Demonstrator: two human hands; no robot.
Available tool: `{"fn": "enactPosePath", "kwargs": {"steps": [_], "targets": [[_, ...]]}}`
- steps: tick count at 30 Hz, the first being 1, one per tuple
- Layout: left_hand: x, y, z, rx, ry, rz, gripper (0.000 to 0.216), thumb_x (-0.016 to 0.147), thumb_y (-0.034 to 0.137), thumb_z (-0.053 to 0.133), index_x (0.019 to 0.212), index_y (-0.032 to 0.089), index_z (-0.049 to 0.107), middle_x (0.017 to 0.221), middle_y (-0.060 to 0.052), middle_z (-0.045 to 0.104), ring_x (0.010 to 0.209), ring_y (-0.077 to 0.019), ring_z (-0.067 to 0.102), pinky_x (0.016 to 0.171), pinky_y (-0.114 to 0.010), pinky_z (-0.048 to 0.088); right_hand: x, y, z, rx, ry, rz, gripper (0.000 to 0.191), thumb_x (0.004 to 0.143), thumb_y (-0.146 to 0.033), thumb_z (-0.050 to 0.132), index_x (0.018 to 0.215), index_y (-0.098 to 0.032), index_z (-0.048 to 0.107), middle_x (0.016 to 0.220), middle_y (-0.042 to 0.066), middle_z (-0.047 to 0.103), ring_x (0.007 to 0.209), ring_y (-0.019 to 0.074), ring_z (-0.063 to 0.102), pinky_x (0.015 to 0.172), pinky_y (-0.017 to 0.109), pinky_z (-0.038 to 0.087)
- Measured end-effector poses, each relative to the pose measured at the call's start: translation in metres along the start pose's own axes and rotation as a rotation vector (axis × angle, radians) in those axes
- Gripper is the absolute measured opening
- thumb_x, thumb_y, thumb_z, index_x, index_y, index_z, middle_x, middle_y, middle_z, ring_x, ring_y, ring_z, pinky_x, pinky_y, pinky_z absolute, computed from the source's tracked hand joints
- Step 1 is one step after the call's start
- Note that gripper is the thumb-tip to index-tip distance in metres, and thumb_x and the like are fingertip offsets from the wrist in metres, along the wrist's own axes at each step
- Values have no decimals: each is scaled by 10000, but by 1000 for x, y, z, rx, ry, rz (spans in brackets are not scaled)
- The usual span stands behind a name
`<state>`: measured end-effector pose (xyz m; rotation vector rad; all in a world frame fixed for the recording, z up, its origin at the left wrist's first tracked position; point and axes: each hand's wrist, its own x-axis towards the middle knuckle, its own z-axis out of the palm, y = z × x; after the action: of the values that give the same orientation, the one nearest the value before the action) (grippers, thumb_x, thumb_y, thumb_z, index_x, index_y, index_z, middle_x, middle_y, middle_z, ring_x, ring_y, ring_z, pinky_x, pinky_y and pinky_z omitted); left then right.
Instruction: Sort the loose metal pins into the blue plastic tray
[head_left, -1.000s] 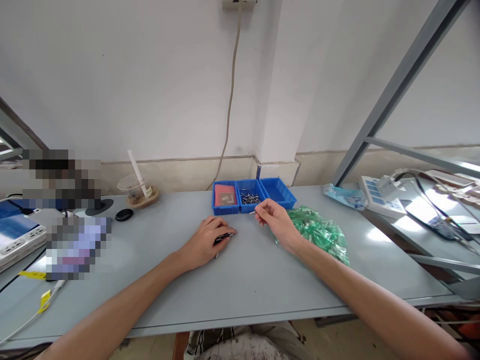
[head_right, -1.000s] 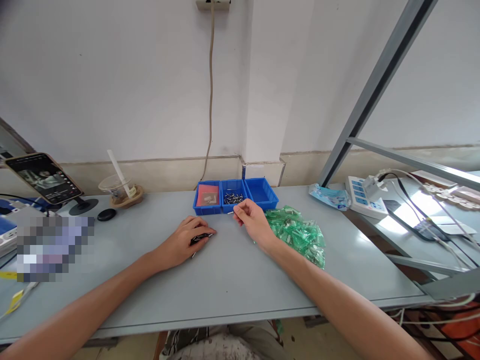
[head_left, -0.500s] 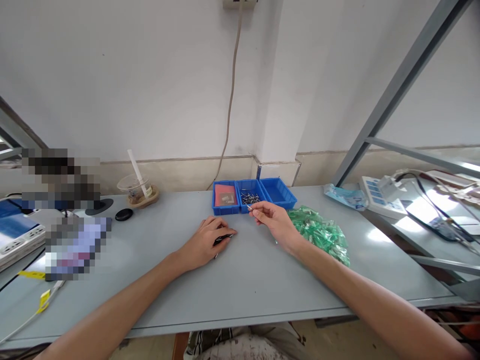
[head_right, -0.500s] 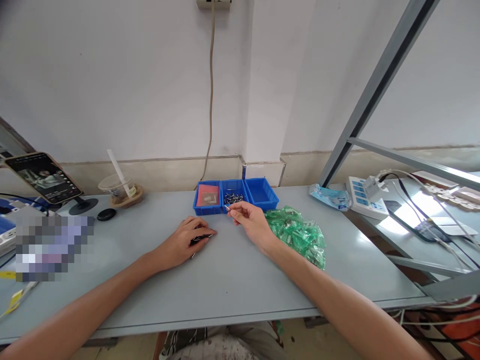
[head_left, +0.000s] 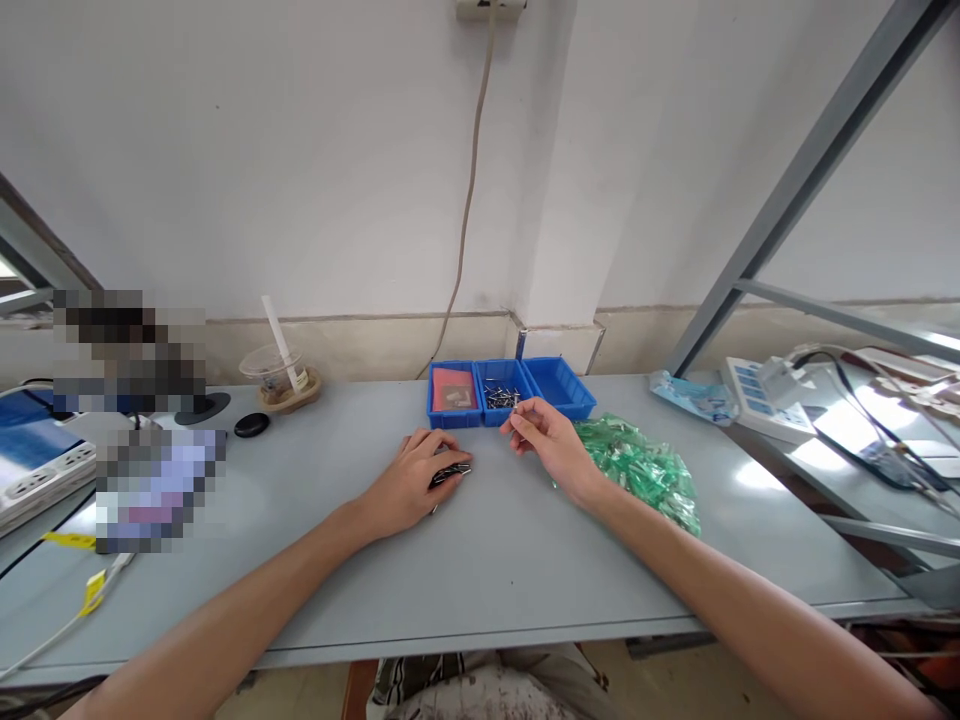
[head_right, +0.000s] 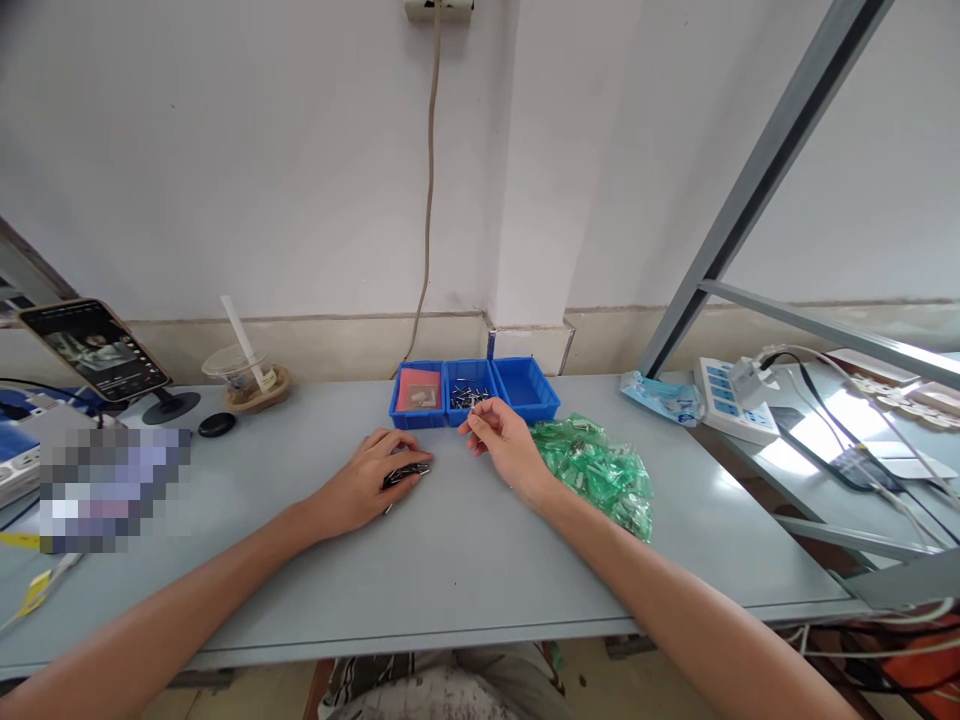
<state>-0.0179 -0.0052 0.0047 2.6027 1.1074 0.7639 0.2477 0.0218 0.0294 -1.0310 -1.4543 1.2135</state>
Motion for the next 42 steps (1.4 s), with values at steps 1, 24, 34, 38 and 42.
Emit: {"fn": "enactPosePath", "kwargs": {"steps": [1,24,34,38,42], "targets": [[0,0,0,8,-1,-3,294,1078,329,563,1336,296,700,1292,-84,627,1194,-283,538,1046,-467,457,0,1,0,-28,10,-19,322,919,-515,719,940,-241,552,912,23,692,737,175,612,690,337,527],[1,-2,1,51,-39,-53,240,1071,310,578,1287,293,682,1270,-59,600,1145,-260,558,1003,-447,428,-4,-4,-4,167,-115,51,372,895,-579,754,991,-221,731,916,16,657,657,113,533,649,290,445],[1,1,-2,33,-44,-57,215,1070,314,591,1263,290,684,1230,-47,652,1125,-254,571,978,-428,420,1,1,-4,-120,43,-134,270,869,-476,776,955,-234,690,782,-7,625,695,170,549,646,321,466],[0,1,-3,37,-30,-55,212,1064,308,606,1260,290,684,1216,-37,657,1109,-243,577,980,-421,416,2,4,-6,-249,88,-173,210,873,-422,781,930,-238,696,834,19,668,790,204,597,735,353,484],[0,0,-3,38,-29,-47,210,1056,304,619,1256,289,682,1213,-35,660,1116,-248,578,975,-422,413,2,2,-4,-258,90,-169,210,879,-431,779,925,-243,695,853,27,666,819,215,603,741,353,492]]}}
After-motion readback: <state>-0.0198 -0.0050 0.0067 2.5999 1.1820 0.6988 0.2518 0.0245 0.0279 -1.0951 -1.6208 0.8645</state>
